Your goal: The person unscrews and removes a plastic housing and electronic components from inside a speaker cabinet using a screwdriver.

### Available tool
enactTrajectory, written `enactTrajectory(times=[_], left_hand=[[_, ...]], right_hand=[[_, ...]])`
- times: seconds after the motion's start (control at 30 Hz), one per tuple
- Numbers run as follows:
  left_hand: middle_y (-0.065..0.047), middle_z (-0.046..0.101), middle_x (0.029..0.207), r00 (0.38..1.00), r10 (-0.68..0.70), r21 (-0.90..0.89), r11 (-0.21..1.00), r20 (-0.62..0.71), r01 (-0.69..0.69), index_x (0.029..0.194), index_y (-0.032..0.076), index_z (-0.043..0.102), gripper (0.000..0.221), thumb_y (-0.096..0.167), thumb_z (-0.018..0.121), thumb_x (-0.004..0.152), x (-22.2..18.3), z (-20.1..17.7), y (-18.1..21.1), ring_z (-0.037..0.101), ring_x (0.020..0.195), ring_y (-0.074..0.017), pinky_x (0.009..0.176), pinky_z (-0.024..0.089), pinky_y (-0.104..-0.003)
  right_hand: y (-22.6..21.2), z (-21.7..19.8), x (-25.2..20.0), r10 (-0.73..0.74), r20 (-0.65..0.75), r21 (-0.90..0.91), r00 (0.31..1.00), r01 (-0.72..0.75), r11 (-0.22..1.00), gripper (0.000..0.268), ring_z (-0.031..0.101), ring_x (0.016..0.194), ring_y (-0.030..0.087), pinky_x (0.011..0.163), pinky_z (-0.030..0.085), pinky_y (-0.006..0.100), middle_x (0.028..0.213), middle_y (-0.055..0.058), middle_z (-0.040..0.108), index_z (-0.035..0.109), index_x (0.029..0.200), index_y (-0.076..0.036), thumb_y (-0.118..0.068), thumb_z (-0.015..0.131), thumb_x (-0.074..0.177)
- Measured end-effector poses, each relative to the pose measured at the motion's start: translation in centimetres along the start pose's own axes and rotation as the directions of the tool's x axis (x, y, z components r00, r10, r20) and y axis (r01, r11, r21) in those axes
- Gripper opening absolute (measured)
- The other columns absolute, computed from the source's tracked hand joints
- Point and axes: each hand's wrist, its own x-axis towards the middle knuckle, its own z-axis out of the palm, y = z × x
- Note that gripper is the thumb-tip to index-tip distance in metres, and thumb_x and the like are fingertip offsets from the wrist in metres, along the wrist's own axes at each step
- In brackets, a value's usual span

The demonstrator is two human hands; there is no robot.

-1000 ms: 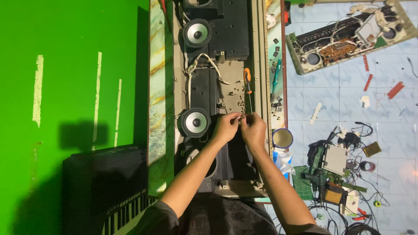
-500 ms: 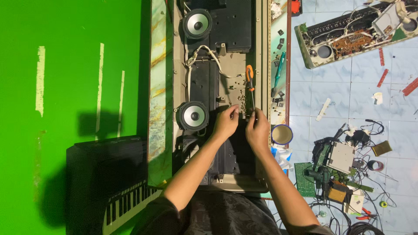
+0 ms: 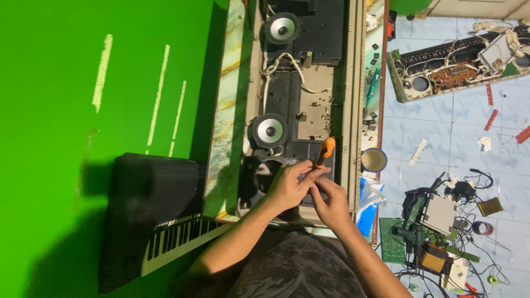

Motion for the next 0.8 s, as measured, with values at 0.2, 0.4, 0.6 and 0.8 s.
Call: enactTrajectory(times=[0.2,0.4,0.6,0.8], left_hand=[[-0.01,0.077,0.106,0.997,0.078,-0.001,0.997,0.021,-0.078,0.114,0.0,0.076,0.02,0.013,0.066,0.103,-4.5,-3.3,-0.7,0.071,0.079,-0.0119,0.071,0.057,-0.026],[-0.012,0.076,0.095,0.996,0.061,0.255,0.964,0.061,-0.075,0.125,0.004,0.074,0.031,-0.002,0.062,0.097,-8.2,-6.8,-0.2,0.067,0.075,-0.0147,0.067,0.052,-0.029],[-0.014,0.077,0.111,0.959,0.237,0.062,0.967,0.155,-0.249,0.122,0.005,0.072,0.03,-0.007,0.067,0.095,-11.6,-9.1,-0.5,0.075,0.095,-0.0155,0.078,0.06,-0.028],[-0.015,0.077,0.112,0.906,0.312,0.189,0.909,0.286,-0.372,0.12,0.003,0.072,0.031,-0.007,0.067,0.091,-13.3,-10.1,-1.1,0.077,0.096,-0.021,0.084,0.064,-0.029]], right_hand=[[-6.6,0.5,-2.8,-0.106,-0.188,-0.172,0.976,0.074,0.982,0.021,0.072,0.089,0.024,0.08,0.055,0.032,0.102,0.017,0.073,0.069,0.117,0.001,-0.005,0.067,0.097],[-14.4,2.1,-5.7,-0.209,-0.219,-0.069,0.953,0.198,0.978,0.045,0.069,0.101,0.021,0.093,0.055,0.03,0.119,0.017,0.067,0.056,0.14,0.006,0.0,0.063,0.096],[-17.0,6.1,-7.7,-0.25,-0.264,-0.12,0.932,0.226,0.967,0.042,0.069,0.11,0.024,0.098,0.056,0.032,0.123,0.019,0.067,0.06,0.135,0.005,0.007,0.072,0.094],[-18.1,7.4,-10.4,-0.299,-0.263,-0.295,0.917,0.218,0.93,0.049,0.071,0.114,0.027,0.101,0.055,0.035,0.128,0.023,0.068,0.058,0.136,0.007,0.004,0.076,0.09]])
